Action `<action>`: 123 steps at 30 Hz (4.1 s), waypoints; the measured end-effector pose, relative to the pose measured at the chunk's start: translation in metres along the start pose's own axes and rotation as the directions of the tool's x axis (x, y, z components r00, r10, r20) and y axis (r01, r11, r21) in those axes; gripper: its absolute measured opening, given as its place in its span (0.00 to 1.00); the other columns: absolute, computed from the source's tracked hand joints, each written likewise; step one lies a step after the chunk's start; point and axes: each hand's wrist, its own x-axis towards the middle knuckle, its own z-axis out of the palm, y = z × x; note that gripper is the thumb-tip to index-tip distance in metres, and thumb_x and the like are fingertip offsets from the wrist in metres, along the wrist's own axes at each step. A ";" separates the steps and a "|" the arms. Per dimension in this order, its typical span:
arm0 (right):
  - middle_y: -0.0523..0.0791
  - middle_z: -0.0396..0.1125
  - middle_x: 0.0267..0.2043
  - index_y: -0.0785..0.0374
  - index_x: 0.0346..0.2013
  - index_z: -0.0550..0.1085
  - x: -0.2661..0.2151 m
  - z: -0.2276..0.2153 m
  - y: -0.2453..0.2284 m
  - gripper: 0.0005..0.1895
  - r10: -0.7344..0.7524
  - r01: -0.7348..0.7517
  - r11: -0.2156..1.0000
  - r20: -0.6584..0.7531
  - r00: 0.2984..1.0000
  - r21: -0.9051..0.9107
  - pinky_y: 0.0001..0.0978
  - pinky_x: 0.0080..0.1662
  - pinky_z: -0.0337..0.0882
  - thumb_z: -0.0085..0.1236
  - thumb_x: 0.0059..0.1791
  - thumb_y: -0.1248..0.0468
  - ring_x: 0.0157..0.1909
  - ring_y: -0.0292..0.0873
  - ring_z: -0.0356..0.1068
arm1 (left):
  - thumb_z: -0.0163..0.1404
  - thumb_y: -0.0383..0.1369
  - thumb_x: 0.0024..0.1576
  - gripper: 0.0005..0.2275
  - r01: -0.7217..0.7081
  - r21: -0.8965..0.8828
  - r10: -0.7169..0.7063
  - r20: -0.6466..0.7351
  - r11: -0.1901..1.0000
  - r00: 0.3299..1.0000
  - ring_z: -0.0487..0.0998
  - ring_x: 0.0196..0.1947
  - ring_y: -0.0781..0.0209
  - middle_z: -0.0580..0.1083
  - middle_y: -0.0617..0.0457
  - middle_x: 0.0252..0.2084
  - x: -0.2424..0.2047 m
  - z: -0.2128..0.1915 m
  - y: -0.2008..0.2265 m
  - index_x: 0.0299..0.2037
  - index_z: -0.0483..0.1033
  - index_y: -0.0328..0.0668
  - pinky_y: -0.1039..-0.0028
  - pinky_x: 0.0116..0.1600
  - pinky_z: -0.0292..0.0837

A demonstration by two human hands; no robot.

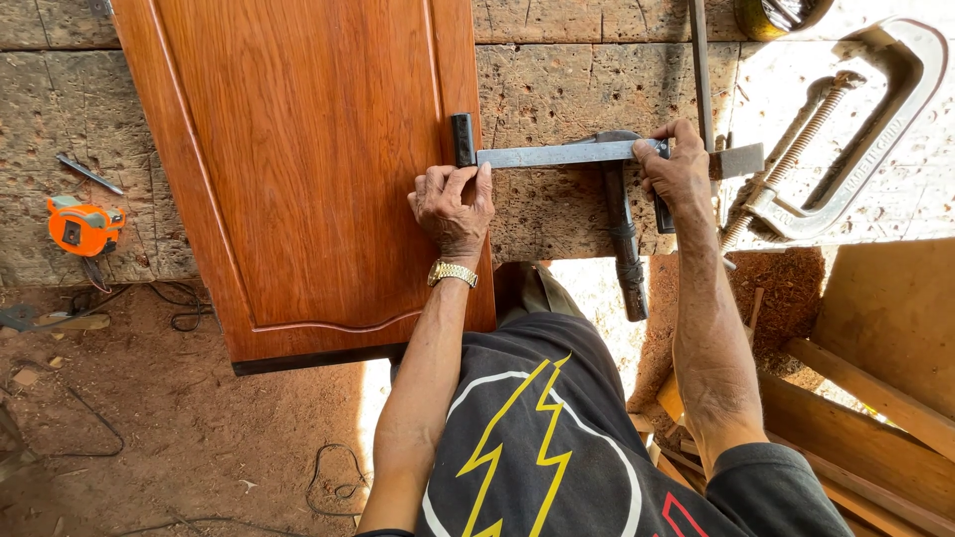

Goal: The person attaches a metal hinge to a wooden cabinet door using a C-clamp to secure it in place. They then use a square ruler to measure and align the hinge on the door's edge before removing the clamp and placing the door on the workbench.

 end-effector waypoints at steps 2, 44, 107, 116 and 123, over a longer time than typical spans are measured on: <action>0.46 0.70 0.27 0.60 0.45 0.66 0.000 0.001 0.000 0.13 -0.003 0.003 1.000 0.000 1.000 0.007 0.24 0.20 0.69 0.62 0.54 0.62 0.21 0.34 0.68 | 0.63 0.45 0.56 0.11 0.006 0.007 -0.006 -0.007 1.000 1.000 0.74 0.38 0.59 0.72 0.60 0.33 0.002 0.000 0.001 0.30 0.82 0.51 0.64 0.44 0.64; 0.45 0.69 0.26 0.60 0.46 0.67 -0.001 -0.002 -0.002 0.14 0.000 0.000 1.000 0.016 1.000 -0.003 0.24 0.20 0.68 0.62 0.54 0.60 0.21 0.34 0.67 | 0.65 0.42 0.51 0.10 0.032 -0.012 -0.032 0.004 0.999 0.999 0.74 0.38 0.58 0.73 0.61 0.32 0.004 0.002 0.000 0.27 0.79 0.52 0.64 0.44 0.64; 0.45 0.70 0.28 0.63 0.44 0.69 0.003 0.001 0.001 0.14 0.010 -0.010 0.996 0.005 1.000 0.087 0.24 0.22 0.70 0.63 0.51 0.61 0.24 0.35 0.69 | 0.55 0.45 0.58 0.29 -0.455 0.106 0.406 0.306 0.884 0.861 0.65 0.54 0.49 0.64 0.50 0.54 -0.019 -0.044 -0.020 0.69 0.67 0.48 0.55 0.56 0.61; 0.46 0.71 0.29 0.63 0.46 0.69 0.005 0.000 0.002 0.15 0.035 -0.037 0.997 0.028 0.999 0.068 0.23 0.22 0.69 0.62 0.51 0.60 0.23 0.35 0.68 | 0.54 0.45 0.57 0.30 -0.445 0.131 0.378 0.349 0.886 0.857 0.64 0.53 0.50 0.64 0.49 0.53 -0.021 -0.040 -0.023 0.70 0.66 0.46 0.55 0.56 0.61; 0.46 0.72 0.29 0.62 0.46 0.69 0.007 0.000 0.003 0.14 0.026 -0.029 0.997 0.031 0.999 0.075 0.24 0.23 0.69 0.62 0.51 0.60 0.23 0.35 0.68 | 0.54 0.46 0.57 0.30 -0.439 0.138 0.370 0.353 0.888 0.859 0.64 0.53 0.50 0.64 0.50 0.53 -0.019 -0.039 -0.022 0.71 0.66 0.47 0.55 0.56 0.61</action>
